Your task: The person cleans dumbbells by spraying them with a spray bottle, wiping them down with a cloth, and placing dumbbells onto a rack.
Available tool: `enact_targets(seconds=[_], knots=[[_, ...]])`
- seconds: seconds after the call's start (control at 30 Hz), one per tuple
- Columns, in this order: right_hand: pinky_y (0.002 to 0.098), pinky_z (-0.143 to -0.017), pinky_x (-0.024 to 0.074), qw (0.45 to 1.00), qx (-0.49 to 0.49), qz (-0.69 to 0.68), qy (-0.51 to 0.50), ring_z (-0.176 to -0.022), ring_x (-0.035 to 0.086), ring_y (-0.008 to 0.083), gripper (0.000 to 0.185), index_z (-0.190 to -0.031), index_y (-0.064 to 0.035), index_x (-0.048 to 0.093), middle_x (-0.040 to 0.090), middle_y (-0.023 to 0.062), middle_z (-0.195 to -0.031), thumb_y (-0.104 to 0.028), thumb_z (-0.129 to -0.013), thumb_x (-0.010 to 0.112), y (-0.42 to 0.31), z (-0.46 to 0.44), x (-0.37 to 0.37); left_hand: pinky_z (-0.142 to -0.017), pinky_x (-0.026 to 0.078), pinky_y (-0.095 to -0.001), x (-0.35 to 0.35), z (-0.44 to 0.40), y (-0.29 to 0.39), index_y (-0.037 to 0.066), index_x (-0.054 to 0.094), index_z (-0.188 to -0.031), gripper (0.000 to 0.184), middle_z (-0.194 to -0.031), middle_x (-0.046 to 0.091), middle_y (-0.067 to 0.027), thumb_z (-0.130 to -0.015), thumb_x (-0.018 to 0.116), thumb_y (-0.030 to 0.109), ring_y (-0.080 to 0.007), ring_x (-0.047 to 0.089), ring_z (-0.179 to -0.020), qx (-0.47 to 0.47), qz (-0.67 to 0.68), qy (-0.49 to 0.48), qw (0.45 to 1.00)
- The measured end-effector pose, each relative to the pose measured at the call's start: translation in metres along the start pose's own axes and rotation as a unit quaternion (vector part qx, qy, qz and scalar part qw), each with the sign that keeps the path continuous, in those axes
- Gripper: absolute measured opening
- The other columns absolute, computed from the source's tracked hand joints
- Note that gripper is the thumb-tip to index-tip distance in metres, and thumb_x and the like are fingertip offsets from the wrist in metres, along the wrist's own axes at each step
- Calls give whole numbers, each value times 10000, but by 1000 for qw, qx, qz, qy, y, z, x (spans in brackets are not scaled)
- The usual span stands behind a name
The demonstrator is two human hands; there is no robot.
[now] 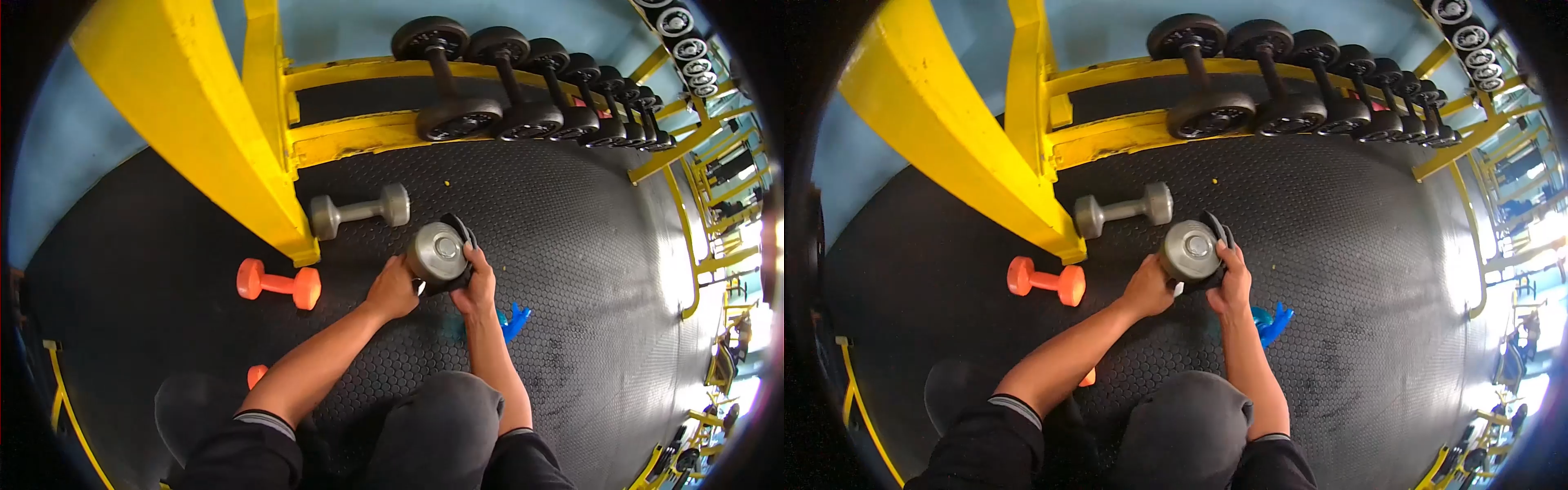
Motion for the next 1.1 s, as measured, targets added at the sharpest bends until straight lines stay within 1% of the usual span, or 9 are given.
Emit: enact_targets(seconds=[0.2,0.37,0.47,0.53,0.73,0.93,1.03,1.07,1.1], knots=[[420,-952,456,998,-15,-45,50,-1063,587,239,279,-1148,-54,545,603,111,-1133,-264,-972,490,13,7,-21,-887,462,-438,-1,1,11,56,582,-1102,350,-1105,604,-175,-755,577,17,-376,560,-1053,116,90,-5,989],[385,-945,454,992,-96,75,33,-1092,545,205,454,-1313,-49,387,552,90,-1164,-213,-934,575,-1,57,28,-879,479,-428,33,7,-37,80,595,-1101,303,-1061,626,-185,-800,597,115,-380,581,-1031,-62,182,5,981],[344,-923,460,990,-58,101,78,-1055,554,199,595,-1326,27,370,551,125,-1158,-157,-856,685,-13,38,14,-1010,407,-411,44,11,-33,124,513,-1260,459,-1284,529,-139,-817,612,187,-318,504,-1195,-130,2,-99,987],[333,-883,476,987,-8,155,43,-997,570,184,555,-1306,19,410,570,106,-1114,-141,-849,681,-19,31,14,-1058,353,-399,46,17,4,129,528,-1235,421,-1309,515,-112,-837,588,250,-282,457,-1246,101,-113,-32,988],[312,-855,474,990,-13,125,69,-983,570,182,517,-1294,2,444,573,97,-1105,-191,-865,659,-18,37,2,-1044,364,-385,74,9,-10,119,544,-1212,323,-1274,543,-87,-894,519,172,-253,474,-1224,55,24,-168,984],[338,-947,416,983,-96,135,73,-1053,541,196,543,-1301,2,424,556,110,-1152,-230,-873,664,-20,52,-1,-983,430,-379,59,1,-27,129,560,-1187,391,-1253,570,-93,-825,628,258,-270,525,-1173,-118,79,-89,986],[335,-926,441,987,-52,142,49,-1050,553,199,559,-1304,-14,432,566,110,-1145,-216,-851,689,-16,45,2,-988,430,-366,69,-3,-47,141,554,-1212,444,-1285,555,-90,-809,667,288,-259,523,-1188,-99,383,16,918],[335,-926,441,988,-50,140,47,-1050,553,199,559,-1304,-14,432,566,110,-1145,-216,-851,689,-18,43,1,-993,428,-358,21,-12,10,143,548,-1228,472,-1295,550,-87,-799,684,285,-256,522,-1193,70,102,48,991],[337,-915,453,991,-44,118,52,-1043,559,201,557,-1302,-17,435,566,111,-1145,-217,-849,690,-19,41,-1,-998,425,-350,8,-6,57,145,542,-1244,500,-1305,544,-84,-790,700,282,-252,520,-1198,231,-191,70,952]])
Point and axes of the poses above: each hand's wrist, its own z-axis away from the middle knuckle, its own x-axis out of the palm, y = z × x, the point moved 10 cm from there along -z, towards the middle knuckle
